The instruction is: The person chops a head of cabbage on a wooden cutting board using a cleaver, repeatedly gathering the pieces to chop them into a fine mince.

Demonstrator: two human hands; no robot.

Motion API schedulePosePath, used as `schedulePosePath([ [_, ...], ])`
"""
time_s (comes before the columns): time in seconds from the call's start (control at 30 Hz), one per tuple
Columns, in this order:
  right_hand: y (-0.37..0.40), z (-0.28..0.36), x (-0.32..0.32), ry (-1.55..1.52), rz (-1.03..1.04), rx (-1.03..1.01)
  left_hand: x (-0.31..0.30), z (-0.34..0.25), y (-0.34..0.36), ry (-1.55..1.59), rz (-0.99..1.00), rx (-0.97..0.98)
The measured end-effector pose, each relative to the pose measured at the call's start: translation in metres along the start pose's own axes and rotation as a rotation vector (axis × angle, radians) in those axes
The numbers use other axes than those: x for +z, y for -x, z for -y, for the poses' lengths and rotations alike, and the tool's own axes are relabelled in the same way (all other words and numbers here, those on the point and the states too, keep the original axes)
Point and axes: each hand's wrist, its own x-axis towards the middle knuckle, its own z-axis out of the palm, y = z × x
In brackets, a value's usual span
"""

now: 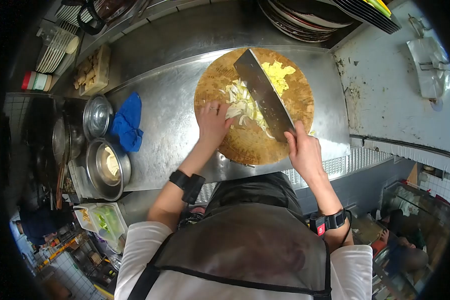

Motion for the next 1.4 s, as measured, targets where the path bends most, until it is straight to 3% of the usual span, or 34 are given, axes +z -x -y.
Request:
schedulePosePath([
  [0.07,-0.001,0.000,0.000,0.011,0.010,-0.031,0.003,-0.018,0.001,-0.053,-0.063,-0.214],
  [0.2,-0.001,0.002,-0.004,0.077,0.055,-0.053,-0.010,-0.039,-0.003,-0.063,-0.243,-0.241],
  [0.37,-0.002,-0.004,-0.014,0.088,0.011,-0.053,0.001,-0.052,-0.011,0.159,-0.204,0.087],
  [0.6,0.001,-0.008,-0.023,0.108,0.023,-0.020,0.023,-0.040,-0.010,0.058,-0.116,0.096],
  [0.7,0.001,-0.010,-0.017,0.088,0.049,-0.045,0.008,-0.025,-0.001,-0.003,-0.229,0.081],
  [0.77,0.000,-0.004,-0.011,0.098,0.070,-0.046,-0.003,-0.022,-0.001,0.057,-0.324,-0.066],
  [0.97,-0.010,0.015,0.005,0.127,0.116,-0.212,-0.007,-0.014,0.014,0.273,-0.363,-0.264],
  [1.1,-0.021,0.021,-0.001,0.287,0.186,-0.235,-0.002,-0.026,0.023,0.275,-0.390,-0.292],
  [1.2,-0.029,0.011,-0.008,0.247,0.130,-0.221,0.004,-0.034,0.009,0.023,-0.351,-0.158],
  [1.4,-0.034,0.003,-0.025,0.319,0.113,-0.100,0.019,-0.067,-0.023,0.083,-0.205,-0.058],
])
